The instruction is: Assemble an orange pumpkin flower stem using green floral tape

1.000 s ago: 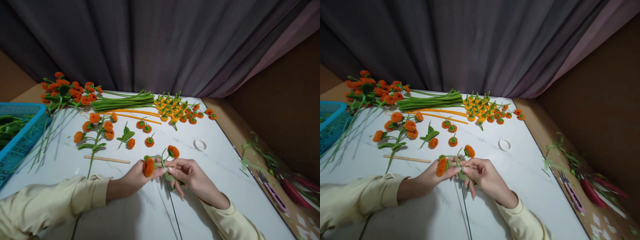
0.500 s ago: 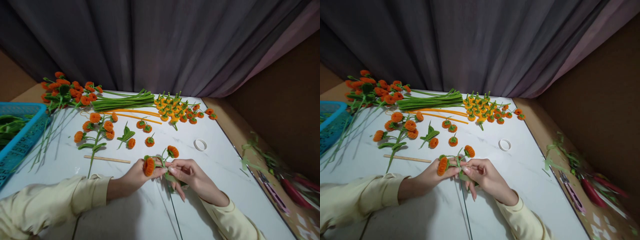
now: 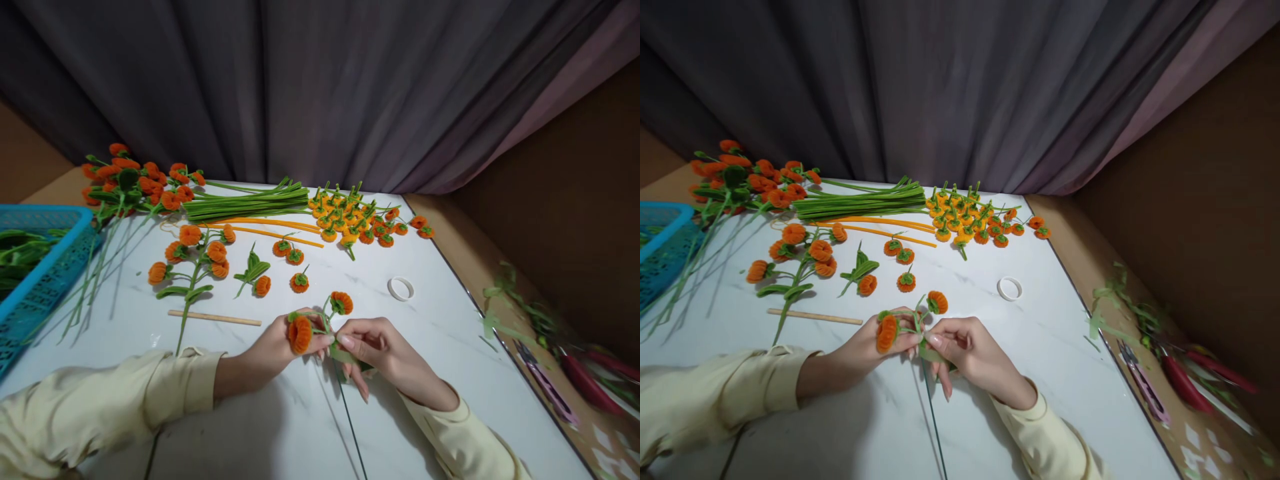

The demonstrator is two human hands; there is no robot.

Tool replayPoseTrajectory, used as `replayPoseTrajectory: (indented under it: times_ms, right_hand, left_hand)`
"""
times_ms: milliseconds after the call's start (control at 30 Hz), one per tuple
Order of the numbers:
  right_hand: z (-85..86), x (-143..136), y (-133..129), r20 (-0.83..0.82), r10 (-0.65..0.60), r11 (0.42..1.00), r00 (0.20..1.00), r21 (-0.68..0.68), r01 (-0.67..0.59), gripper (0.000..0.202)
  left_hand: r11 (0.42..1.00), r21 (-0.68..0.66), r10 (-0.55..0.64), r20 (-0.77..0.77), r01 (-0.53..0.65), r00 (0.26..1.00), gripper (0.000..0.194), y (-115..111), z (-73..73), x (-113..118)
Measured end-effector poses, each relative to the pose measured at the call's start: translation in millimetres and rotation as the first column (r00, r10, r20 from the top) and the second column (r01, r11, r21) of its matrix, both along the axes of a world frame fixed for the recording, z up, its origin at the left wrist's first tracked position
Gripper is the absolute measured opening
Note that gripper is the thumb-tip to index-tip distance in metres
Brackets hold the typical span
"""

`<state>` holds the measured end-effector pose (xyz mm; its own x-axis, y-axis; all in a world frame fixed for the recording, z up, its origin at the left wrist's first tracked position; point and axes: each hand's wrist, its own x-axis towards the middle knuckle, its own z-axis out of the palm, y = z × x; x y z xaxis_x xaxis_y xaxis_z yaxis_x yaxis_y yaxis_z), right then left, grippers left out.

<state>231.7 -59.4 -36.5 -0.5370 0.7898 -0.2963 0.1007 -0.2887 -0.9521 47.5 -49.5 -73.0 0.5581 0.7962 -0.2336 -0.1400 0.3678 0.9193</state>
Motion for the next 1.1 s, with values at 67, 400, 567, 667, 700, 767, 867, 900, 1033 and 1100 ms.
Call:
replayPoseTrajectory:
  times_ms: [67,400,567,667,700,767,867,900,1033,1100]
  right_hand:
    - [0.5,0,0,0.004,0.000,1.000,1.000,-0.003,0.000,0.035]
    - [0.6,3,-1,0.021,0.035,0.999,0.999,-0.027,-0.034,0.039]
    - [-0.5,0,-2,0.011,0.037,0.998,0.999,-0.059,-0.036,0.036]
    - [-0.3,-2,-3,0.016,0.076,0.996,0.997,-0.056,-0.075,0.036]
    - [-0.3,-3,-3,0.020,0.077,0.996,0.997,-0.051,-0.075,0.037]
    - [-0.5,-3,-3,0.029,0.062,0.997,0.998,-0.038,-0.060,0.037]
    - [-1.3,-2,-4,0.039,0.043,0.999,0.998,-0.018,-0.042,0.037]
    - [-1.5,-2,-4,0.041,0.043,0.999,0.998,-0.017,-0.042,0.037]
    - [-1.5,-3,-4,0.030,0.049,0.998,0.998,-0.045,-0.048,0.037]
    - [-1.2,-3,-3,0.035,0.058,0.997,0.998,-0.047,-0.056,0.038]
  left_hand:
    - [1.000,0.001,-0.015,-0.009,0.015,1.000,0.021,1,-0.3,-1]
    - [0.910,-0.319,-0.157,0.331,0.267,0.930,0.038,22,8.5,-15]
    - [0.845,-0.478,-0.188,0.155,0.240,0.970,0.045,31,24.7,-13]
    - [0.875,-0.372,-0.323,0.033,0.311,0.946,0.040,32,33.7,-9]
    - [0.880,-0.333,-0.361,-0.008,0.338,0.932,0.034,33,36.1,-8]
    - [0.875,-0.283,-0.429,-0.075,0.393,0.900,0.027,35,39.9,-8]
    - [0.871,-0.225,-0.472,-0.135,0.437,0.871,0.022,39,43.3,-10]
    - [0.876,-0.201,-0.470,-0.154,0.439,0.869,0.021,40,44.0,-10]
    - [0.895,-0.122,-0.446,-0.231,0.429,0.865,0.022,42,46.7,-9]
    - [0.885,-0.103,-0.464,-0.264,0.454,0.846,0.022,41,48.2,-9]
